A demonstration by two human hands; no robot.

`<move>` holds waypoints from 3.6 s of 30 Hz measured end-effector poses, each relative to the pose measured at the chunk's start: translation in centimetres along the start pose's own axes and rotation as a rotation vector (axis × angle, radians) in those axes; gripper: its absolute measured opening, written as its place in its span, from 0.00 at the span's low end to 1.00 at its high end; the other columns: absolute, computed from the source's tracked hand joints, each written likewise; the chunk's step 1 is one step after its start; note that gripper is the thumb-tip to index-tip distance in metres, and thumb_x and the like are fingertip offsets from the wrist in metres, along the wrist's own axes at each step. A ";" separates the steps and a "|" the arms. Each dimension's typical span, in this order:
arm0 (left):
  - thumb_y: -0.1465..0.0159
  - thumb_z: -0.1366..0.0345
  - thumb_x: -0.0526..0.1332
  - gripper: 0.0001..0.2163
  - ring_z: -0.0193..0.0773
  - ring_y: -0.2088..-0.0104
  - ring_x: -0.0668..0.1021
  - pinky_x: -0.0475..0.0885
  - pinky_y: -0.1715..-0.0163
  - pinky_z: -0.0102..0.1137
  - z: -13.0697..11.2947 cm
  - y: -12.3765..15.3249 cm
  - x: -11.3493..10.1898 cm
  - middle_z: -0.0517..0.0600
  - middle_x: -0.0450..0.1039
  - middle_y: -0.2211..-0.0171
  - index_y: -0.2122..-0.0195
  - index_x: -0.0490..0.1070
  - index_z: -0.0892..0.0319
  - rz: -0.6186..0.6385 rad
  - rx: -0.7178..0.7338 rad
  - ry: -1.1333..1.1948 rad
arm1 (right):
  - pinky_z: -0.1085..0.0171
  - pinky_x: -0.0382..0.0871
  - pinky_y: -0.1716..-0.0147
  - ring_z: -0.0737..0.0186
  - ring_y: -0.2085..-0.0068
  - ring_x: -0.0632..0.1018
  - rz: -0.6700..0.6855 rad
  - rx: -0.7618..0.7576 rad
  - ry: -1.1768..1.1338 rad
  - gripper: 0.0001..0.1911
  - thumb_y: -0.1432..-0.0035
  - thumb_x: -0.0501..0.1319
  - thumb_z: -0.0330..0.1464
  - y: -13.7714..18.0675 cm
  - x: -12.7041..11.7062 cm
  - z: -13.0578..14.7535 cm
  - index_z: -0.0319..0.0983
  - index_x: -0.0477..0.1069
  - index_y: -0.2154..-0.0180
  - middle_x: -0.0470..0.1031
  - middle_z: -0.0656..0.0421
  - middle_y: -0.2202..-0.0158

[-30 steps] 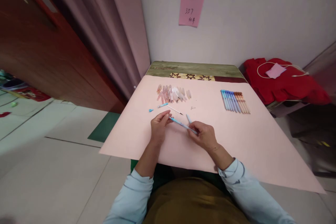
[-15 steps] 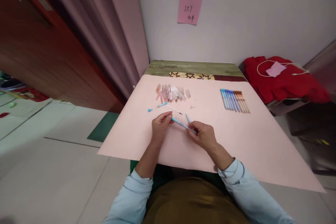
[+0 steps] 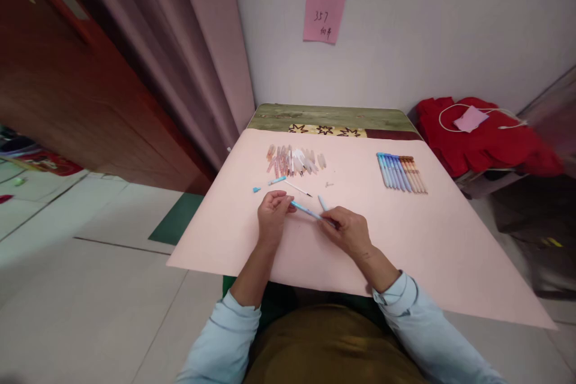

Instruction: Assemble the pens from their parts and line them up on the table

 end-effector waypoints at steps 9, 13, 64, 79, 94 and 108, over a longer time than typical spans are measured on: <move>0.48 0.59 0.70 0.14 0.33 0.78 0.77 0.75 0.74 0.29 -0.1 0.0 0.2 0.47 0.76 0.74 0.66 0.71 0.62 0.003 0.023 0.008 | 0.68 0.62 0.70 0.65 0.67 0.77 0.010 -0.004 0.015 0.06 0.41 0.64 0.37 0.1 0.1 -0.2 0.43 0.78 0.65 0.78 0.60 0.68; 0.48 0.60 0.71 0.14 0.33 0.78 0.77 0.75 0.74 0.29 -0.2 0.0 0.1 0.47 0.75 0.74 0.66 0.72 0.62 0.008 0.029 0.019 | 0.69 0.62 0.70 0.67 0.70 0.76 0.002 0.007 0.008 0.06 0.43 0.64 0.35 0.1 0.2 -0.2 0.43 0.78 0.63 0.78 0.61 0.70; 0.42 0.57 0.66 0.14 0.35 0.73 0.78 0.76 0.71 0.31 0.1 0.0 -0.1 0.50 0.76 0.71 0.61 0.72 0.61 0.104 0.019 0.012 | 0.68 0.62 0.71 0.66 0.71 0.75 0.002 0.083 -0.019 0.06 0.43 0.64 0.37 0.1 0.4 -0.3 0.43 0.77 0.66 0.76 0.61 0.71; 0.43 0.56 0.66 0.14 0.35 0.73 0.78 0.76 0.71 0.31 0.1 0.1 0.0 0.49 0.76 0.71 0.61 0.72 0.60 0.099 0.013 0.010 | 0.68 0.63 0.72 0.66 0.71 0.75 -0.017 0.073 -0.017 0.07 0.43 0.64 0.39 0.0 0.4 -0.4 0.43 0.77 0.66 0.77 0.60 0.70; 0.41 0.54 0.65 0.16 0.36 0.74 0.78 0.75 0.72 0.31 -0.4 0.2 0.0 0.49 0.75 0.73 0.60 0.73 0.61 0.116 -0.005 0.055 | 0.68 0.62 0.72 0.66 0.71 0.74 -0.072 0.073 0.007 0.08 0.42 0.63 0.39 0.1 0.3 -0.3 0.43 0.77 0.67 0.76 0.60 0.71; 0.44 0.58 0.67 0.14 0.34 0.73 0.78 0.75 0.70 0.32 -0.3 0.1 -0.2 0.52 0.78 0.68 0.60 0.74 0.61 0.145 0.020 0.045 | 0.68 0.61 0.73 0.66 0.72 0.74 -0.059 0.033 0.011 0.07 0.42 0.63 0.38 0.0 0.1 0.0 0.42 0.77 0.68 0.76 0.60 0.72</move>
Point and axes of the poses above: each hand's wrist, its own y-axis away from the middle knuckle, its own x-axis out of the palm, z = x × y, the point moved 2 cm from there along -y, towards the middle knuckle
